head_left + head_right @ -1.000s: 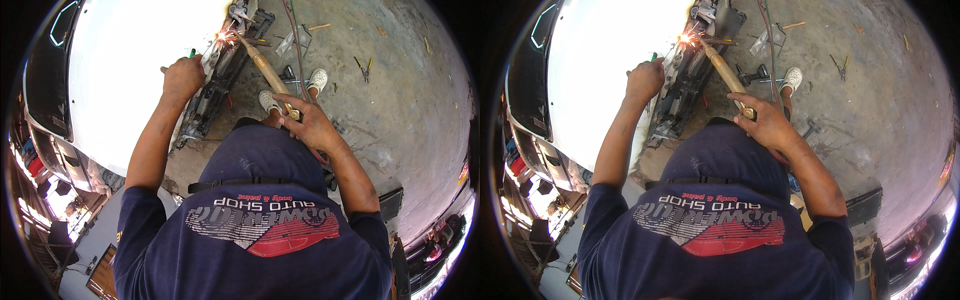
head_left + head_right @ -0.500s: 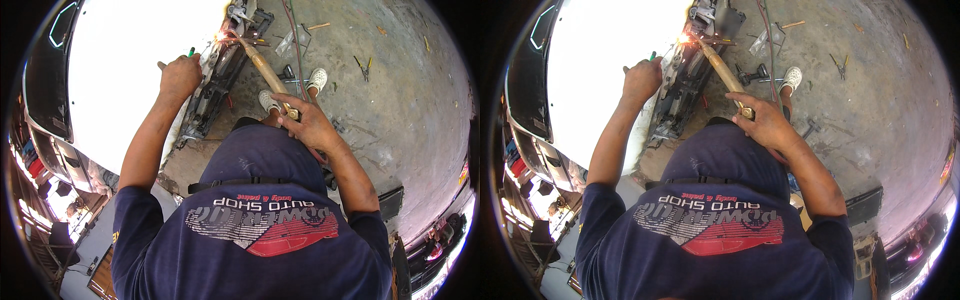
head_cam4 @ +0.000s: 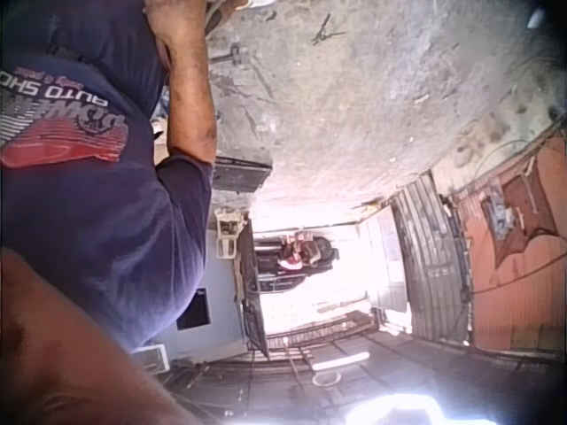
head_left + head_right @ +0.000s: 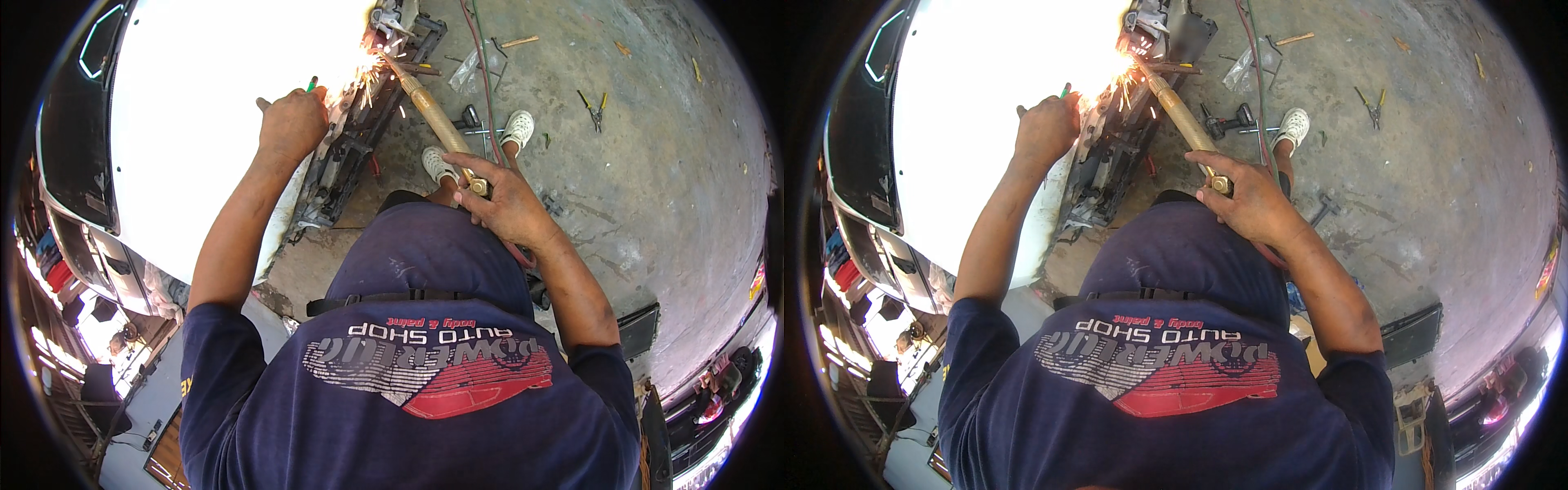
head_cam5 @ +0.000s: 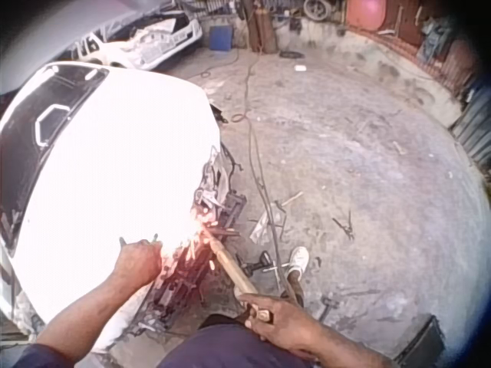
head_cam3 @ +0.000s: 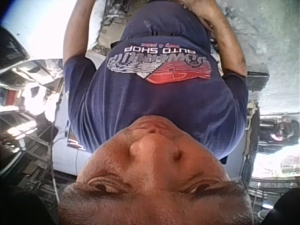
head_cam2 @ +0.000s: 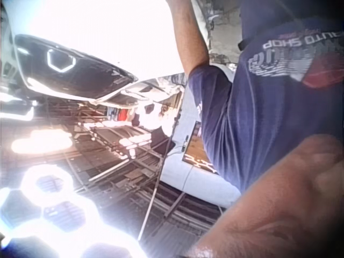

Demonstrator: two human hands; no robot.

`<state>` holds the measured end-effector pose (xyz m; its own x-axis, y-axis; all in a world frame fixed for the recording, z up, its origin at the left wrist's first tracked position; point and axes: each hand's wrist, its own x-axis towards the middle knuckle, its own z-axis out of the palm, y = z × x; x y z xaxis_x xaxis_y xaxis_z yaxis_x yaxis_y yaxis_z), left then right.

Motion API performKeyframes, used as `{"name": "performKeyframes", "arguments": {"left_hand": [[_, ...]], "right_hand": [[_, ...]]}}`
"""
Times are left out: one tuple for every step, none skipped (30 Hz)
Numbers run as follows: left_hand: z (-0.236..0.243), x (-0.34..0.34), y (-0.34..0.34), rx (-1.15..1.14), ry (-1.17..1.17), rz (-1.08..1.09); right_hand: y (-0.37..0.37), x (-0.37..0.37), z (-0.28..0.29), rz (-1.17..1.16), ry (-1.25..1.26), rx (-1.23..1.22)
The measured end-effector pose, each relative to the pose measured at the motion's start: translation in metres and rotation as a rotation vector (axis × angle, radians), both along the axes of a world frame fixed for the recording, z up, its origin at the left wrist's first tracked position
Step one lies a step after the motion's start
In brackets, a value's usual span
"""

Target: The person uses a hammer and a pry bar to straighten sections of the front vehicle frame, then applies a torch to heat and melt metal on a corner of the frame.

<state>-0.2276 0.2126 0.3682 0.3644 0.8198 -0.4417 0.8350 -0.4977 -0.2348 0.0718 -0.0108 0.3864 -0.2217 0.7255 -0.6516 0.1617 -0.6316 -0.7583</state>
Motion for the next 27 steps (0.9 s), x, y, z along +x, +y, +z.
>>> {"name": "performKeyframes", "arguments": {"left_hand": [[-0.0010,0.0001,0.0012,0.009,0.000,-0.005],[-0.0019,0.0005,0.0023,0.018,-0.001,-0.010],[-0.0022,0.0009,0.0028,0.015,0.016,-0.011],[-0.0021,0.0012,0.0032,0.022,0.022,-0.024],[-0.0017,0.0018,0.0036,0.017,0.046,-0.033],[-0.0010,0.0026,0.0037,0.012,0.070,-0.042],[0.0000,0.0029,0.0039,0.019,0.068,-0.055],[0.0011,0.0034,0.0040,0.025,0.067,-0.067],[0.0020,0.0038,0.0040,0.033,0.066,-0.080],[0.0028,0.0043,0.0044,0.031,0.072,-0.083],[0.0034,0.0050,0.0052,0.030,0.078,-0.086],[0.0038,0.0054,0.0059,0.030,0.087,-0.089],[0.0042,0.0057,0.0063,0.027,0.080,-0.085],[0.0045,0.0059,0.0067,0.026,0.075,-0.081],[0.0048,0.0061,0.0070,0.024,0.075,-0.076],[0.0051,0.0062,0.0071,0.021,0.069,-0.075],[0.0056,0.0063,0.0072,0.018,0.068,-0.074],[0.0059,0.0064,0.0071,0.018,0.069,-0.072],[0.0061,0.0065,0.0067,0.021,0.068,-0.077],[0.0062,0.0066,0.0063,0.026,0.069,-0.081],[0.0063,0.0066,0.0062,0.031,0.073,-0.084],[0.0061,0.0067,0.0068,0.026,0.072,-0.081],[0.0057,0.0067,0.0079,0.020,0.074,-0.076],[0.0053,0.0065,0.0090,0.013,0.076,-0.071],[0.0047,0.0060,0.0096,0.009,0.067,-0.073],[0.0040,0.0053,0.0101,0.004,0.059,-0.074],[0.0034,0.0046,0.0106,0.002,0.051,-0.074]], "right_hand": [[-0.0001,0.0000,0.0001,-0.007,0.006,0.002],[-0.0001,-0.0002,0.0000,-0.015,0.013,0.003],[-0.0002,-0.0003,0.0000,-0.022,0.019,0.005],[-0.0003,-0.0004,-0.0001,-0.019,0.014,0.009],[-0.0004,-0.0006,-0.0002,-0.016,0.010,0.013],[-0.0006,-0.0006,-0.0001,-0.011,-0.001,0.011],[-0.0005,-0.0010,-0.0003,-0.013,0.005,0.016],[-0.0005,-0.0011,-0.0003,-0.013,0.004,0.014],[-0.0006,-0.0012,-0.0001,-0.012,0.004,0.015],[-0.0006,-0.0013,0.0000,-0.017,0.008,0.007],[-0.0008,-0.0013,0.0003,-0.023,0.013,0.001],[-0.0010,-0.0014,0.0007,-0.027,0.018,-0.001],[-0.0011,-0.0016,0.0010,-0.032,0.014,-0.004],[-0.0012,-0.0018,0.0012,-0.036,0.010,-0.003],[-0.0014,-0.0019,0.0014,-0.040,0.007,-0.001],[-0.0015,-0.0021,0.0016,-0.039,0.005,0.000],[-0.0016,-0.0022,0.0016,-0.037,0.003,0.001],[-0.0017,-0.0022,0.0016,-0.037,0.003,0.003],[-0.0017,-0.0021,0.0015,-0.033,0.002,0.007],[-0.0018,-0.0019,0.0014,-0.029,0.002,0.012],[-0.0018,-0.0018,0.0012,-0.025,0.000,0.013],[-0.0018,-0.0016,0.0011,-0.024,0.011,0.012],[-0.0019,-0.0014,0.0010,-0.022,0.019,0.006],[-0.0018,-0.0011,0.0010,-0.022,0.025,0.004],[-0.0020,-0.0012,0.0009,-0.030,0.024,0.009],[-0.0021,-0.0014,0.0009,-0.040,0.022,0.017],[-0.0022,-0.0014,0.0010,-0.048,0.021,0.020]]}}
